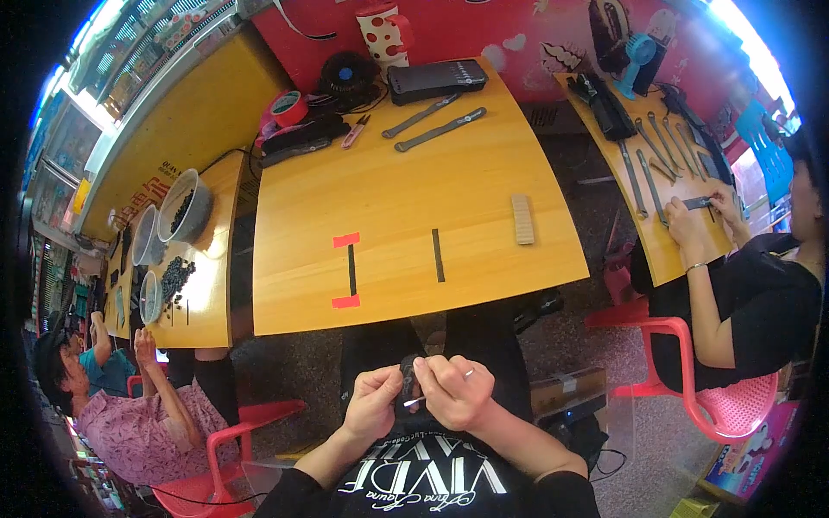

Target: Assembling small metal clips onto black straps at a workshop table.

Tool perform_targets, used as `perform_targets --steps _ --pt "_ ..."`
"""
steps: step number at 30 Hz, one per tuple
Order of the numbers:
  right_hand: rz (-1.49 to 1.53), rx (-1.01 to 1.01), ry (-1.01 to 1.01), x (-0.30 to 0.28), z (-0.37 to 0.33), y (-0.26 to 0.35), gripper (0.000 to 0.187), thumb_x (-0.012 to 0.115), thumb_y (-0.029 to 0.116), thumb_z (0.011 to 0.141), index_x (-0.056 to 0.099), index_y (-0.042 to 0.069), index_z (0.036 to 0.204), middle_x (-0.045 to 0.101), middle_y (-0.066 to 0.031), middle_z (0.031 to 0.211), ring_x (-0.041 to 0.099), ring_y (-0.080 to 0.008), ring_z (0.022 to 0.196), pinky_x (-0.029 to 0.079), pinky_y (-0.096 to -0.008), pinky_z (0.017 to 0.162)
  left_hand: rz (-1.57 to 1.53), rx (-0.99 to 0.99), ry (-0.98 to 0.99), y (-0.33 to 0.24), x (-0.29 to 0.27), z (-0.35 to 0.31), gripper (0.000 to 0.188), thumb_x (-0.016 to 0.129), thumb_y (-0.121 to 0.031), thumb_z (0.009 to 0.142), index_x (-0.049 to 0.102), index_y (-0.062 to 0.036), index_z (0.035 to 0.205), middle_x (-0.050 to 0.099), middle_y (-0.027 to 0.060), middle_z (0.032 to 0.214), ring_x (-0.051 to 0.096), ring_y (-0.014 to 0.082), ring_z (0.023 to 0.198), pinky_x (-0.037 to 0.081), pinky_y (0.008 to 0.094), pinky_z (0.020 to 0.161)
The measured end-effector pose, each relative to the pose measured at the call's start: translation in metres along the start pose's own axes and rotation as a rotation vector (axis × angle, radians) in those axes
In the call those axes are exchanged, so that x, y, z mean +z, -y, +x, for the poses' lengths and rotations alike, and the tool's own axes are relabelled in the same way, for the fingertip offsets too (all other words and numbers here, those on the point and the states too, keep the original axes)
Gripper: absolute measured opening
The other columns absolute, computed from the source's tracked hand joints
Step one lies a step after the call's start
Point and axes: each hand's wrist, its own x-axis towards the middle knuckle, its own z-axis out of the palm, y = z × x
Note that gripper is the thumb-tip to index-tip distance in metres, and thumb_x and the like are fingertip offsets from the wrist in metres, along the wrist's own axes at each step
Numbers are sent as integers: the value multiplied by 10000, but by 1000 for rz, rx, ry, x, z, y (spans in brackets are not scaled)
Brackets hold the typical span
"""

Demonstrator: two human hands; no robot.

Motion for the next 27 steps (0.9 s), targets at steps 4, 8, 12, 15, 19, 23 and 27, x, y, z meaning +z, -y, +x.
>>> perform_targets --steps 4,8,12,15,19,23,27 --pt "-129 -116 -12 5 -6 -3 369 652 68 570 678 -76 909 599 -123 896 589 -173 623 428 -272 486 -26 -12 -40 2 2 1 268 541 -199 1016 669 33 979 627 33 834 562 100 745 471 251 655" --pt "-138 -132 3 5 -5 -2 339 688 75 625 667 -63 933 588 -111 844 591 -169 610 430 -273 474 -24 10 -40 3 4 1 256 551 -193 1012 663 20 925 622 24 828 558 91 751 464 246 666" --pt "72 63 33 12 -2 6 258 747 31 710 646 -26 940 587 -106 823 592 -196 585 450 -300 463 -34 96 -17 2 4 1 250 554 -184 1010 659 21 912 620 28 828 563 88 746 463 244 664" --pt "208 200 37 14 -6 2 254 766 0 745 618 -5 951 597 -118 852 585 -196 567 466 -305 469 84 164 -48 -6 6 6 247 554 -183 1011 668 26 943 618 30 825 567 89 737 470 243 656" --pt "209 295 -62 1 6 0 289 768 42 792 579 12 1009 598 -109 867 593 -159 605 474 -271 478 156 145 -48 -9 8 3 261 552 -207 1013 673 24 1001 622 34 832 574 95 722 478 240 651" --pt "261 439 100 -12 21 0 265 740 3 793 592 7 1012 598 -113 875 602 -203 612 483 -289 502 -19 9 -47 -10 -1 2 343 511 -261 1028 655 47 1078 641 68 827 595 127 660 492 248 611" --pt "249 414 235 -18 17 -2 236 681 -66 782 613 -11 1001 597 -122 818 620 -274 634 484 -330 531 -113 -47 -15 -8 -1 5 408 456 -293 1046 639 70 1088 650 95 814 603 152 608 492 258 559"
